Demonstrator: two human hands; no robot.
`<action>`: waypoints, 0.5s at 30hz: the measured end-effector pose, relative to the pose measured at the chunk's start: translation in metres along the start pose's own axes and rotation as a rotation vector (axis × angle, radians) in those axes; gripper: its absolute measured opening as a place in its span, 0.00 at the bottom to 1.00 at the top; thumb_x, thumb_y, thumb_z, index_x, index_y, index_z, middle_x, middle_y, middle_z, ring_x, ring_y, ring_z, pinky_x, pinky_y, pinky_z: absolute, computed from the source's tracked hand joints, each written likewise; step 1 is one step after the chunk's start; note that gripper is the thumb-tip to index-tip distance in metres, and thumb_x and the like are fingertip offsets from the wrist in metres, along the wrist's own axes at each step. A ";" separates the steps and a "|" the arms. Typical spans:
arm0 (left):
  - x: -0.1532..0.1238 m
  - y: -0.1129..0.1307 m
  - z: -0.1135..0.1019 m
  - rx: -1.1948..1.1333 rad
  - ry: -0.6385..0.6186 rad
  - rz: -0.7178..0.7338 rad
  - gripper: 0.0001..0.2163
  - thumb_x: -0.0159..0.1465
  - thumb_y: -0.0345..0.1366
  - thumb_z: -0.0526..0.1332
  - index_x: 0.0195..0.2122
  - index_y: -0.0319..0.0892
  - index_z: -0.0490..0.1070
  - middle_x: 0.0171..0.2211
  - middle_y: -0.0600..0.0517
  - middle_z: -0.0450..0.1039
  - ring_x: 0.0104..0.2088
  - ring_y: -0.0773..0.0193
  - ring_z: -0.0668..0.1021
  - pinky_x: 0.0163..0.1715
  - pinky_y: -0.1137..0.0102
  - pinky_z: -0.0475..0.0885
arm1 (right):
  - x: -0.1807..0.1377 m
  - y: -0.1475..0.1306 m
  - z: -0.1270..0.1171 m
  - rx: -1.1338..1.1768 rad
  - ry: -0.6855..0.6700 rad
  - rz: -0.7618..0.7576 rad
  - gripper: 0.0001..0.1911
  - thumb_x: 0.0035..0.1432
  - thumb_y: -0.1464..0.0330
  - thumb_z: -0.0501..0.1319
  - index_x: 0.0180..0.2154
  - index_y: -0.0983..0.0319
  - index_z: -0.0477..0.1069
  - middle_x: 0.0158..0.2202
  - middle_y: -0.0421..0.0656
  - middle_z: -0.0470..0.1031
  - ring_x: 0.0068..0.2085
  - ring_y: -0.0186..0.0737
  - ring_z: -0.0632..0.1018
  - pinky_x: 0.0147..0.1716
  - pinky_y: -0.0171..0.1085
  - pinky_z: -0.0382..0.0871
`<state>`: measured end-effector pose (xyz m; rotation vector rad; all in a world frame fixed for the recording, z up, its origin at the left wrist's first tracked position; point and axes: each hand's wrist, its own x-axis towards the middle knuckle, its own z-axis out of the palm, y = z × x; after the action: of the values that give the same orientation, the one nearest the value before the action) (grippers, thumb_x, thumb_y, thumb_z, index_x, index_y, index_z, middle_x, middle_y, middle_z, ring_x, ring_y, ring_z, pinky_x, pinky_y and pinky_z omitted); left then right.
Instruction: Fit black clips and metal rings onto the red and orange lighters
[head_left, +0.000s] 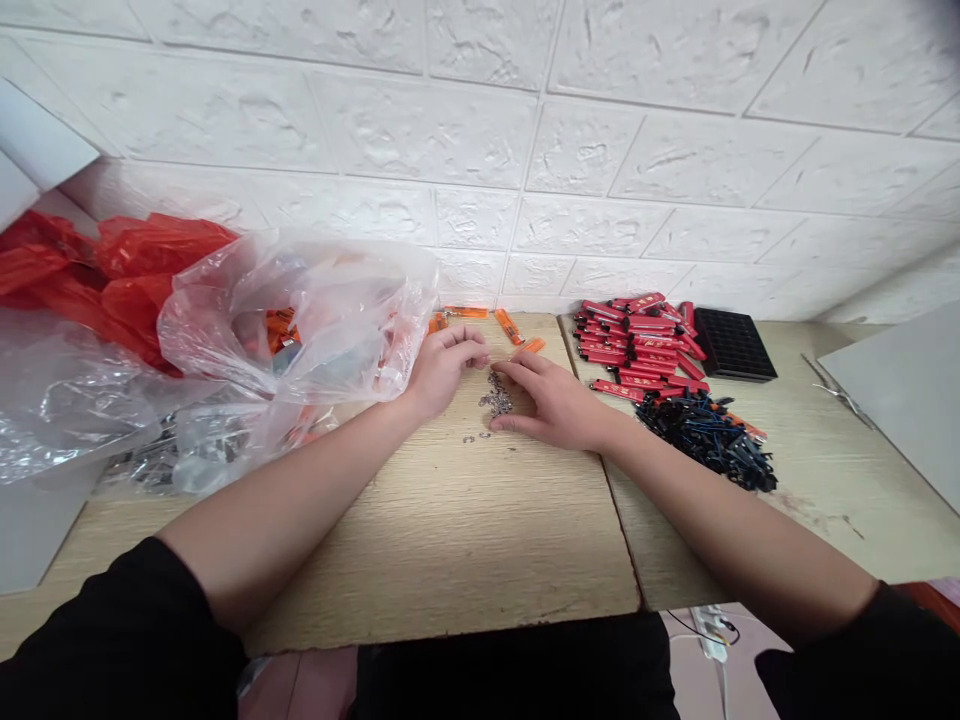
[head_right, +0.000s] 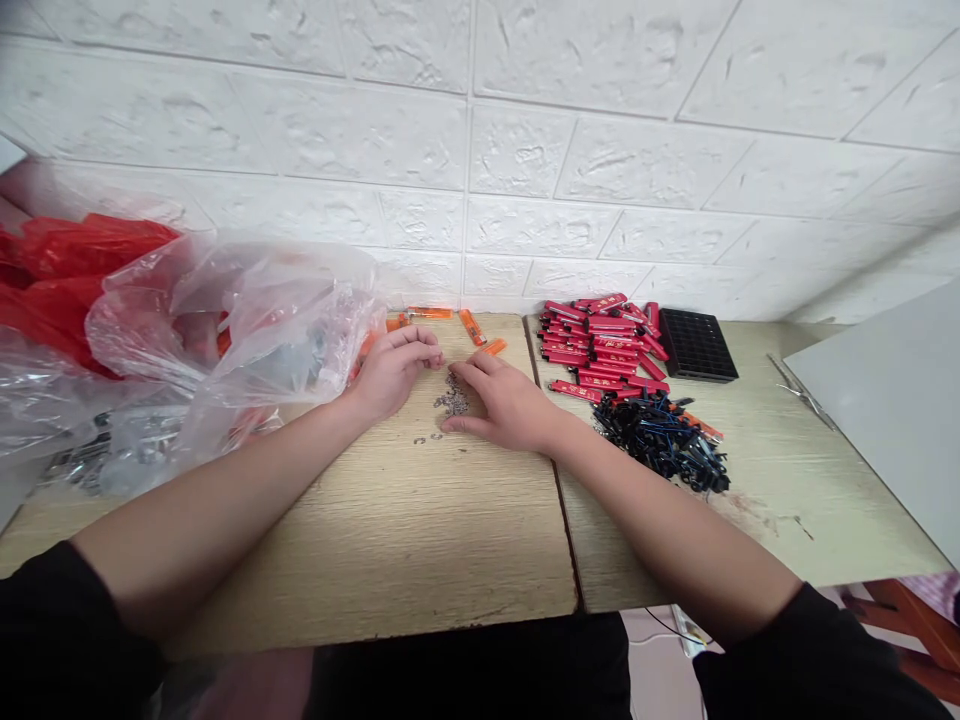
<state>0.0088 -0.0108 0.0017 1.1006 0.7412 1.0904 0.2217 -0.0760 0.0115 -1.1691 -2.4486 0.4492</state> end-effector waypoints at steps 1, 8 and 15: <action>0.000 -0.001 0.000 0.004 -0.003 0.000 0.04 0.55 0.32 0.70 0.27 0.41 0.76 0.26 0.52 0.73 0.31 0.64 0.75 0.39 0.66 0.68 | 0.000 0.000 0.001 0.004 0.007 0.002 0.37 0.67 0.46 0.69 0.66 0.62 0.69 0.55 0.55 0.74 0.52 0.55 0.78 0.56 0.56 0.77; 0.002 -0.004 -0.002 0.017 0.009 -0.004 0.04 0.55 0.32 0.70 0.28 0.42 0.77 0.26 0.52 0.74 0.31 0.63 0.75 0.38 0.66 0.68 | -0.002 0.002 0.004 0.069 0.067 -0.007 0.29 0.70 0.51 0.68 0.64 0.60 0.74 0.51 0.52 0.75 0.47 0.49 0.78 0.52 0.50 0.76; 0.001 -0.004 -0.003 0.051 -0.014 0.008 0.03 0.56 0.32 0.70 0.29 0.42 0.77 0.27 0.52 0.74 0.32 0.63 0.75 0.38 0.66 0.68 | -0.001 0.001 0.007 0.120 0.092 -0.042 0.20 0.72 0.56 0.68 0.56 0.62 0.79 0.45 0.49 0.76 0.43 0.45 0.78 0.48 0.46 0.75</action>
<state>0.0080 -0.0092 -0.0033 1.1543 0.7577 1.0744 0.2198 -0.0768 0.0051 -1.0634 -2.3292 0.5111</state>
